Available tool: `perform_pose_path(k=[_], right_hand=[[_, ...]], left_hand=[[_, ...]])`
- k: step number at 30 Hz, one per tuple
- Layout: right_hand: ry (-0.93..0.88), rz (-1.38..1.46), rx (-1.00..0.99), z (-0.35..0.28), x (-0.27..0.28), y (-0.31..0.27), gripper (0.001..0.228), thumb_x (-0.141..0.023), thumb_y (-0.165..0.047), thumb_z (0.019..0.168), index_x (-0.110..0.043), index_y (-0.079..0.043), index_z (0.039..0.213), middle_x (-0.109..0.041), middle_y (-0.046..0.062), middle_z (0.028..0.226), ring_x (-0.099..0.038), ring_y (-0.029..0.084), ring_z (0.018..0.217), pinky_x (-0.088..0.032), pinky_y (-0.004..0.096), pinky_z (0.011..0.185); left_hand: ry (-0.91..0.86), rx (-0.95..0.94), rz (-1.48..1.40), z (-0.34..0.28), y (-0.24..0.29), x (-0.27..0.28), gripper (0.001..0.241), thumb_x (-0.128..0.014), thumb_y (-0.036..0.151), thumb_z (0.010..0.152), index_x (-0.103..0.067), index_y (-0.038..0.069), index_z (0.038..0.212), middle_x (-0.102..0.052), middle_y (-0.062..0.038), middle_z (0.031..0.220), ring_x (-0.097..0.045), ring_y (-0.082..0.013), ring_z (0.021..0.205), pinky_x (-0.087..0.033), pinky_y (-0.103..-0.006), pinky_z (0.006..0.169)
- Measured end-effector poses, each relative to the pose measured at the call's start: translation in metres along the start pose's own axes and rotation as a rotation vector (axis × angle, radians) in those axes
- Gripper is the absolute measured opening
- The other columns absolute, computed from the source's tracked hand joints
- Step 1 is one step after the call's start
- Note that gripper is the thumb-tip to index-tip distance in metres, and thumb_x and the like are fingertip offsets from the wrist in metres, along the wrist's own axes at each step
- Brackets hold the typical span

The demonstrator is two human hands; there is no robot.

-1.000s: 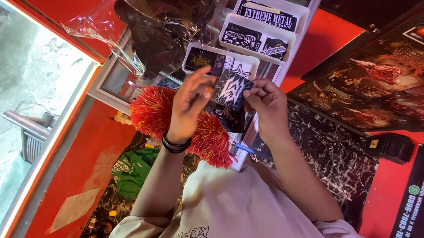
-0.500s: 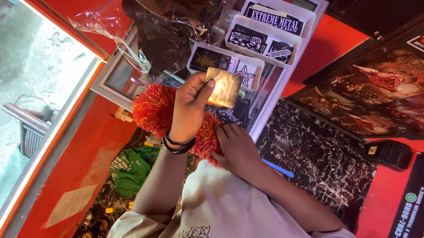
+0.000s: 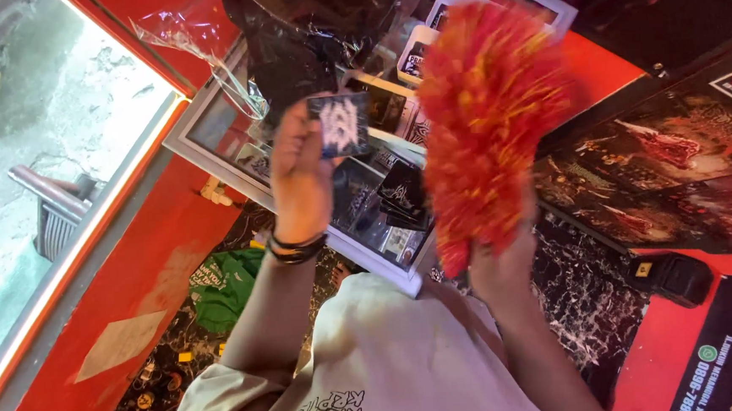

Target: Dusting stickers and merchandise on a display counter using a hand duster

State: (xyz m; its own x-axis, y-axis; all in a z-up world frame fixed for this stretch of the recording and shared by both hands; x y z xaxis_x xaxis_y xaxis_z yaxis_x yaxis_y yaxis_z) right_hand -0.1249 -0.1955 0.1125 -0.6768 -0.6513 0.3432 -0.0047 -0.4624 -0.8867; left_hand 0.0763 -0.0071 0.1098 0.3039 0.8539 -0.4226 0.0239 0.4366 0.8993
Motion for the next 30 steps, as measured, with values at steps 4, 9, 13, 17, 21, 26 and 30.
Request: perform_pose_path(k=[4, 9, 13, 17, 21, 26, 30], right_hand=[[0.066, -0.167, 0.109, -0.001, 0.011, 0.007, 0.057, -0.049, -0.039, 0.103, -0.039, -0.003, 0.147, -0.061, 0.025, 0.122, -0.065, 0.047, 0.11, -0.053, 0.056, 0.095], [0.125, -0.37, 0.25, -0.03, 0.013, 0.071, 0.057, -0.036, -0.038, 0.109, -0.048, -0.005, 0.155, -0.06, 0.027, 0.132, -0.064, 0.05, 0.115, -0.055, 0.051, 0.092], [-0.022, -0.613, 0.346, -0.045, -0.014, 0.09, 0.055, -0.053, -0.04, 0.096, -0.058, -0.018, 0.146, -0.061, 0.026, 0.113, -0.066, 0.048, 0.096, -0.055, 0.055, 0.075], [0.044, -0.377, 0.165, -0.029, -0.008, 0.048, 0.057, -0.041, -0.04, 0.101, -0.054, -0.018, 0.151, -0.063, 0.016, 0.104, -0.067, 0.041, 0.072, -0.06, 0.049, 0.07], [-0.127, -0.788, 0.232, -0.042, -0.027, 0.092, 0.08, -0.058, -0.027, 0.074, -0.048, -0.035, 0.153, -0.056, 0.013, 0.107, -0.066, 0.042, 0.063, -0.057, 0.059, 0.059], [-0.032, -0.696, 0.389, -0.066, -0.035, 0.107, 0.058, -0.048, -0.054, 0.093, -0.063, -0.03, 0.144, -0.06, 0.024, 0.135, -0.068, 0.039, 0.113, -0.055, 0.049, 0.085], [-0.049, -0.502, 0.182, -0.032, -0.025, 0.082, 0.061, -0.051, -0.016, 0.089, -0.053, -0.014, 0.149, -0.062, 0.027, 0.113, -0.065, 0.054, 0.092, -0.054, 0.062, 0.073]], left_hand=[[-0.071, -0.04, -0.118, -0.011, 0.003, -0.042, 0.029, -0.048, 0.008, 0.106, -0.064, 0.001, 0.13, -0.064, -0.009, 0.107, -0.064, -0.0161, 0.103, -0.05, -0.028, 0.091], [-0.221, -0.018, -0.18, -0.007, -0.032, -0.029, 0.033, -0.047, 0.013, 0.113, -0.057, 0.002, 0.143, -0.066, -0.022, 0.133, -0.067, -0.0282, 0.12, -0.058, -0.0458, 0.099], [-0.277, -0.028, -0.047, -0.004, -0.039, -0.036, 0.037, -0.043, 0.004, 0.11, -0.051, -0.01, 0.143, -0.062, -0.028, 0.129, -0.062, -0.0329, 0.121, -0.051, -0.0454, 0.109], [-0.183, -0.07, -0.109, -0.001, -0.043, -0.038, 0.037, -0.043, 0.014, 0.114, -0.054, 0.003, 0.147, -0.054, -0.021, 0.15, -0.054, -0.033, 0.136, -0.05, -0.0422, 0.104], [-0.243, 0.071, -0.486, -0.002, -0.049, -0.04, 0.036, -0.051, 0.02, 0.113, -0.061, 0.004, 0.143, -0.056, -0.017, 0.148, -0.052, -0.0333, 0.138, -0.041, -0.0523, 0.116], [-0.201, -0.069, -0.075, 0.0, -0.035, -0.041, 0.036, -0.043, 0.016, 0.116, -0.053, 0.007, 0.148, -0.047, -0.017, 0.156, -0.043, -0.0332, 0.143, -0.045, -0.0445, 0.103], [-0.181, -0.088, -0.125, 0.002, -0.04, -0.037, 0.034, -0.046, 0.015, 0.114, -0.055, 0.006, 0.145, -0.06, -0.014, 0.143, -0.057, -0.0262, 0.132, -0.053, -0.0447, 0.106]])
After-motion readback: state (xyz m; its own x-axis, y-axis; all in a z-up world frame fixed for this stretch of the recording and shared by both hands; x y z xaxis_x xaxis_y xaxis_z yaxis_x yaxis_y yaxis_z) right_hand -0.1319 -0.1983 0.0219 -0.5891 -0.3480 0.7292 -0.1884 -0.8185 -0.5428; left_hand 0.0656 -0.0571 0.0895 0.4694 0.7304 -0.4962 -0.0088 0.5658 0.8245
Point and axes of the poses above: each hand's wrist, its own z-axis towards the middle knuckle, its own x-axis out of the back of the hand, y = z × x, the point moved 10 cm from there along z, towards the middle knuckle
